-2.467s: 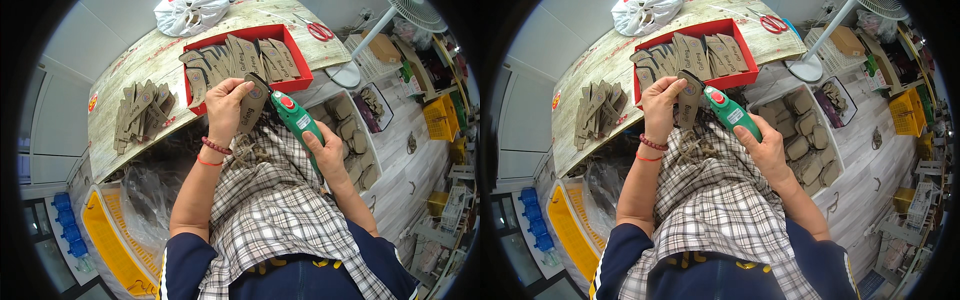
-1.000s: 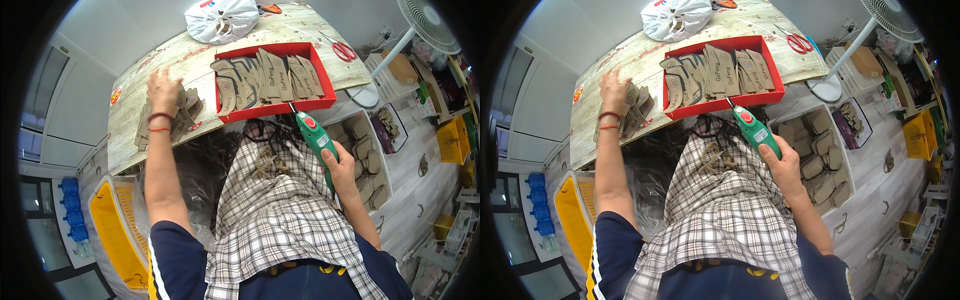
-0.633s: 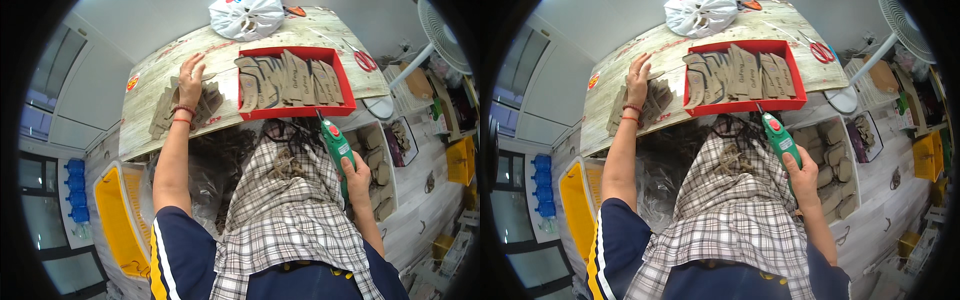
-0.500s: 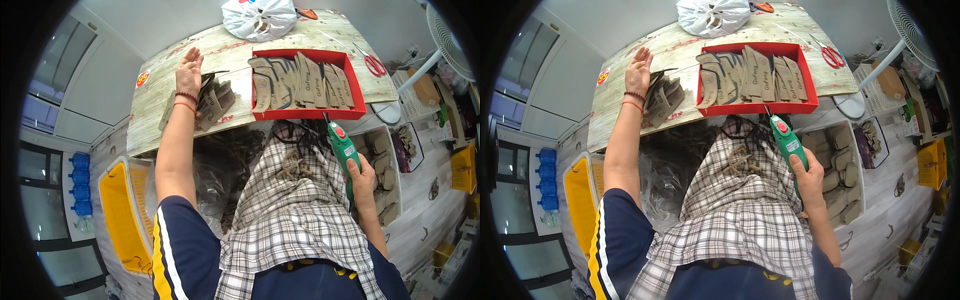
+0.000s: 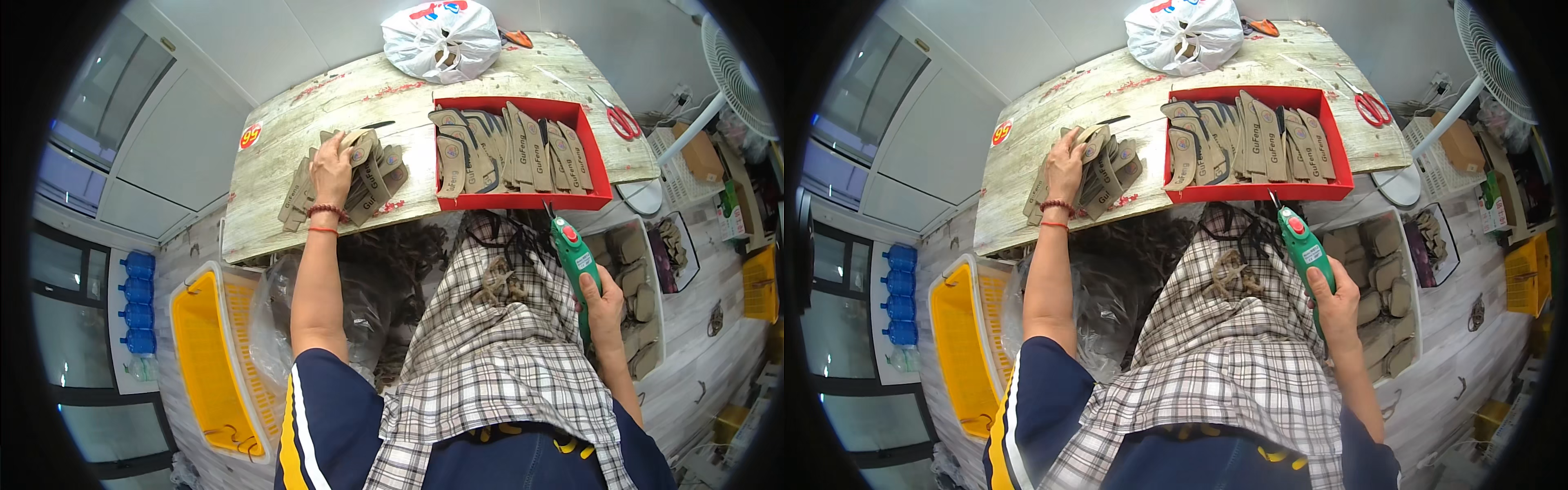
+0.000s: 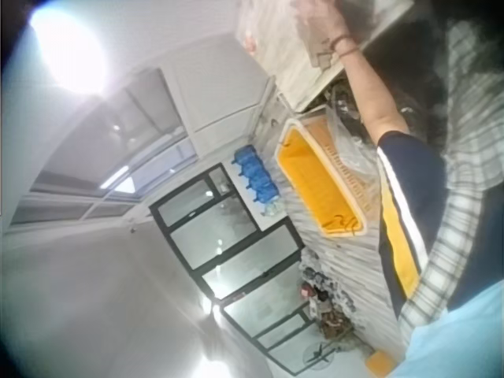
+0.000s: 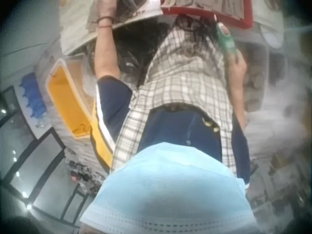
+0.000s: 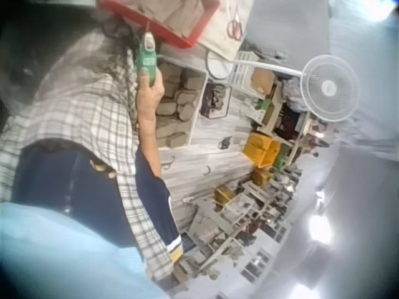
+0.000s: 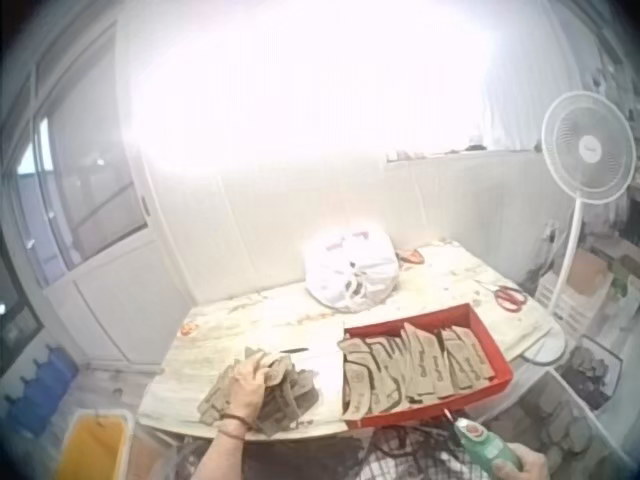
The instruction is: The person uses a green rotary tool to smooth the edges of small cardboard tags labeled 'Gufeng'. They pick each tag from a red tray, run the tool along the edges, and place the finished tags on the table. The process is repeated for multiple tags.
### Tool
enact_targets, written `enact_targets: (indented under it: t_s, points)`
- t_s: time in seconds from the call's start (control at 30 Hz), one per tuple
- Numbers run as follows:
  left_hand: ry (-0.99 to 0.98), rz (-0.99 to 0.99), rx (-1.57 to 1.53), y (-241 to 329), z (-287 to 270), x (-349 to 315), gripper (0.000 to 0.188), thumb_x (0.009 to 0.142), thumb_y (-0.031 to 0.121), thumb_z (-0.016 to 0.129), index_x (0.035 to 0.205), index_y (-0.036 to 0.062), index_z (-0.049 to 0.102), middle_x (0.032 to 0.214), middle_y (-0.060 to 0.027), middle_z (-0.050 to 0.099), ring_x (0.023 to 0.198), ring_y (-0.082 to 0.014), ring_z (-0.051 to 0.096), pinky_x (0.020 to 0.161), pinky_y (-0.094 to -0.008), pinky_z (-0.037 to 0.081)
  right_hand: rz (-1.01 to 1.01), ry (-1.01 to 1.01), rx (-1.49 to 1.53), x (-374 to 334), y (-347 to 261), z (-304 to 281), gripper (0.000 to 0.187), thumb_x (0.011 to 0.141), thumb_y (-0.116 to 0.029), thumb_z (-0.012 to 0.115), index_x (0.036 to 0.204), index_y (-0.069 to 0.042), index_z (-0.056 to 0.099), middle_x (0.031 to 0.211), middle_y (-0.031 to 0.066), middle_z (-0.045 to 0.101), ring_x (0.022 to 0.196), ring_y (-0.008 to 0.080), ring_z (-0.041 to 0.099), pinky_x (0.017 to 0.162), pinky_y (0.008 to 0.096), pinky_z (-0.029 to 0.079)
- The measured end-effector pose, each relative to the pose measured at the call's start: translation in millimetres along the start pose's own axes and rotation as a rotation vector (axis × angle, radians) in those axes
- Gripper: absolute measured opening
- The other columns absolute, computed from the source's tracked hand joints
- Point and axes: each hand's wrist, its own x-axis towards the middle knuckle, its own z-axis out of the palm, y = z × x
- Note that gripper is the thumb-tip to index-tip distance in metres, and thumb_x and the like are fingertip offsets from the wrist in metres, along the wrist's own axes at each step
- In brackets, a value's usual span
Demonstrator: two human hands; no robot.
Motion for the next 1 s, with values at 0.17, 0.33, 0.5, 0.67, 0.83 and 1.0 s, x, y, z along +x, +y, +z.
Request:
enact_targets:
  t_s: [0.17,0.33,0.5,0.67,0.83,1.0]
  points:
    - [-0.153,-0.164,-0.129,-24.2,2.3,14.7,0.028,0.091,0.023,0.057,0.109,0.0050,0.070,0.101,-0.0139,0.071,0.095,-0.0235,0.068,0.083,-0.0325,0.050,-0.011,-0.006,-0.041,-2.4,1.0,1.8,0.041,0.093,-0.035,0.063,0.116,-0.001,0.061,0.080,-0.0016,0.057,0.065,0.0047,0.049,0.051,0.0213,0.043]
    - [-0.186,-0.192,0.160,-40.8,12.9,29.7,0.027,0.092,0.028,0.053,0.099,0.0064,0.069,0.095,-0.0213,0.067,0.091,-0.0363,0.065,0.078,-0.0417,0.049,-0.015,0.015,-0.024,-3.1,2.3,0.7,0.041,0.094,-0.035,0.063,0.116,-0.001,0.061,0.080,-0.0015,0.057,0.065,0.0051,0.050,0.051,0.0213,0.044]
    - [0.055,-0.092,0.041,-63.1,-1.6,40.8,0.025,0.096,0.022,0.051,0.096,0.0001,0.062,0.087,-0.0170,0.067,0.076,-0.0306,0.063,0.071,-0.0405,0.050,-0.017,0.009,-0.051,-4.1,-3.3,2.1,0.040,0.094,-0.034,0.063,0.116,0.000,0.061,0.080,-0.0014,0.057,0.065,0.0052,0.050,0.051,0.0214,0.044]
    - [-0.131,-0.350,-0.956,-44.3,-56.7,28.9,0.020,0.102,0.014,0.044,0.095,0.0036,0.060,0.077,-0.0015,0.060,0.065,-0.0111,0.055,0.063,-0.0236,0.048,-0.005,0.036,-0.040,-5.7,4.5,-2.1,0.040,0.094,-0.034,0.063,0.116,-0.001,0.061,0.080,-0.0015,0.057,0.065,0.0050,0.050,0.051,0.0213,0.044]
    - [-0.232,-0.566,-0.472,-89.9,-61.8,-14.4,0.018,0.096,0.021,0.057,0.099,0.0054,0.066,0.070,0.0011,0.060,0.063,-0.0108,0.055,0.062,-0.0274,0.047,-0.033,0.006,-0.057,-4.9,8.0,2.1,0.041,0.093,-0.036,0.063,0.115,-0.001,0.062,0.078,-0.0022,0.056,0.062,0.0044,0.049,0.051,0.0210,0.042]
    - [0.108,-0.121,0.386,1.8,-25.0,-50.5,0.084,0.078,0.061,0.067,0.141,0.0125,0.041,0.149,-0.0230,0.029,0.140,-0.0382,0.021,0.112,-0.0556,0.016,-0.029,0.005,-0.062,-5.8,11.7,3.6,0.042,0.093,-0.037,0.064,0.115,-0.002,0.062,0.078,-0.0022,0.057,0.063,0.0042,0.048,0.051,0.0213,0.043]
